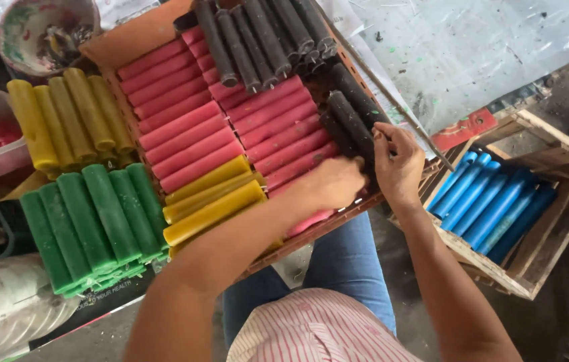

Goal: Organizing and arranging colored candles into a wooden tray for packaging or display.

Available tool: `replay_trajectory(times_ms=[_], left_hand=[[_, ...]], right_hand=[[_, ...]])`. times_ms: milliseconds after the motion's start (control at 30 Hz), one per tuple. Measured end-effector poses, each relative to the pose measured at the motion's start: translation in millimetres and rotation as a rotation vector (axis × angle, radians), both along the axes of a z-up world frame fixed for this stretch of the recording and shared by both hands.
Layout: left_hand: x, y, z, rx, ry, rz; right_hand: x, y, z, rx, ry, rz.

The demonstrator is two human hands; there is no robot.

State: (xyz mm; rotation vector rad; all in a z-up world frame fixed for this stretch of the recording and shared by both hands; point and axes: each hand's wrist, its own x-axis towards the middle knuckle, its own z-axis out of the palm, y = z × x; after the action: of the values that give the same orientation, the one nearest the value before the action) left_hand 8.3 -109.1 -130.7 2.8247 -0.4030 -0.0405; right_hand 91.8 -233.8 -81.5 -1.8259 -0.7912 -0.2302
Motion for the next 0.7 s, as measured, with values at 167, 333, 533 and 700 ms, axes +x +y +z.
replay_trajectory(times_ms=[167, 333, 533, 700], left_hand=[[-20.7, 14.0, 64.1, -0.131, 0.143, 0.136], [-46.9, 30.3, 89.4, -0.453, 0.187, 0.32], [-59.3, 81.6, 95.2, -0.649, -0.197, 0.435], [-67.9, 72.7, 150.6, -1.179, -0.262, 0.883]], right_hand=[[0.2, -0.8, 2.8, 0.015, 0.03, 0.011], [2.8, -2.2, 0.1, 0.062, 0.139, 0.02], [-35.6, 30.6, 23.6, 0.111, 0.172, 0.126], [-86.0, 81.6, 38.0, 0.033, -0.095, 0.248]])
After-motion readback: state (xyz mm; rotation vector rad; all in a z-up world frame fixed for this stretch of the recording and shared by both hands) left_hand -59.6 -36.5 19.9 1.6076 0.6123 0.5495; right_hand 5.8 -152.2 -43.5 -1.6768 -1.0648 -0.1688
